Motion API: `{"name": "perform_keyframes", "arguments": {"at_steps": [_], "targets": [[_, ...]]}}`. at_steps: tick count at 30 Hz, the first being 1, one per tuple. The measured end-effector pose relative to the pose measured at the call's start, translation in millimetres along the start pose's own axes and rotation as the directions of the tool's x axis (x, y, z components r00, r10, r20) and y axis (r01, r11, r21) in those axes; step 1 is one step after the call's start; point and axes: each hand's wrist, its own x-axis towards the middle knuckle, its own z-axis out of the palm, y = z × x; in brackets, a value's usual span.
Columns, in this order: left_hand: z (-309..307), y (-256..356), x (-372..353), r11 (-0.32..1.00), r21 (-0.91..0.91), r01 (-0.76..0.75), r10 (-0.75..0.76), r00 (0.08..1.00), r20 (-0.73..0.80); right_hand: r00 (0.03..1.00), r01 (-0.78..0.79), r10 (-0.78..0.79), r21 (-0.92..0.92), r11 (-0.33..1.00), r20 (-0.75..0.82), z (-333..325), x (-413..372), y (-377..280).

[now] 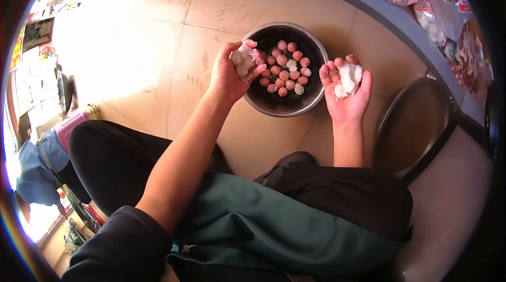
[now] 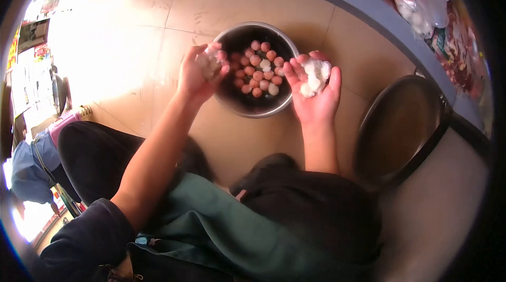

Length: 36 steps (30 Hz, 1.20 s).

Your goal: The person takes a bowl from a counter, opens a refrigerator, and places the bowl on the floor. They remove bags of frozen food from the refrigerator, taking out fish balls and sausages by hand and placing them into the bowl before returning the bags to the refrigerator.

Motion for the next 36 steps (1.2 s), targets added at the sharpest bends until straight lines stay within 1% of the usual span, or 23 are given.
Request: {"name": "perform_keyframes", "arguments": {"at_steps": [1, 2, 5, 7, 10, 14, 16, 20, 22, 26, 29, 32, 34, 35, 36], "targets": [[-3, 2, 3, 1.0, -0.024, 0.002, -0.001, 0.999, 0.034, 1.0, 0.002, -0.001, 0.019, 1.0, -0.012, 0, -2, 0], [-6, 2, 4, 0.999, -0.032, -0.004, 0.005, 0.999, 0.032, 1.0, 0.005, -0.004, 0.04, 0.999, -0.025, -1, -3, 0], [-6, 3, 4, 0.998, -0.055, 0.006, -0.007, 1.0, -0.016, 0.999, 0.009, -0.006, 0.048, 0.999, -0.048, -5, -5, -2], [-3, 2, 0, 1.0, -0.023, -0.016, 0.014, 0.998, -0.059, 0.999, 0.014, -0.012, 0.04, 0.999, -0.045, -6, -5, -2], [0, 3, -2, 0.999, 0.027, -0.023, 0.024, 0.999, -0.047, 0.999, 0.02, -0.019, 0.042, 0.999, -0.036, -7, -4, -1], [-2, 5, -3, 1.0, 0.02, -0.022, 0.023, 0.999, -0.049, 1.0, 0.015, -0.013, 0.054, 0.998, -0.028, -7, -1, -1], [-6, 6, -1, 1.0, -0.001, -0.018, 0.018, 1.0, 0.0, 1.0, 0.01, -0.009, 0.056, 0.998, -0.026, -6, -1, 0], [-11, 7, 2, 1.0, -0.01, -0.022, 0.022, 1.0, -0.001, 0.999, 0.01, -0.008, 0.06, 0.998, -0.037, -6, 1, 2], [-16, 6, 6, 0.995, -0.096, -0.034, 0.037, 0.999, 0.024, 0.999, 0.007, -0.004, 0.062, 0.998, -0.041, -5, 1, 3], [-18, 7, 6, 0.993, -0.113, -0.04, 0.043, 0.999, 0.03, 0.999, 0.003, 0.0, 0.069, 0.998, -0.032, -4, 3, 4], [-17, 8, 3, 0.996, -0.084, -0.032, 0.036, 0.998, 0.049, 0.999, 0.016, -0.013, 0.052, 0.999, -0.045, -4, 2, 3], [-15, 2, 5, 0.992, -0.124, -0.009, 0.02, 0.996, 0.089, 0.999, 0.015, -0.013, 0.055, 0.998, -0.041, -6, 2, 4], [-15, -3, 7, 0.984, -0.175, 0.006, 0.027, 0.983, 0.182, 0.999, 0.005, -0.003, 0.068, 0.998, -0.04, -5, 2, 6], [-10, -5, 7, 0.977, -0.214, 0.022, 0.001, 0.994, 0.107, 0.999, -0.004, 0.007, 0.08, 0.997, -0.039, -5, 1, 6], [-10, -8, 9, 0.977, -0.212, 0.024, 0.0, 0.994, 0.109, 0.999, -0.001, 0.004, 0.08, 0.997, -0.039, -4, 1, 6]]}}
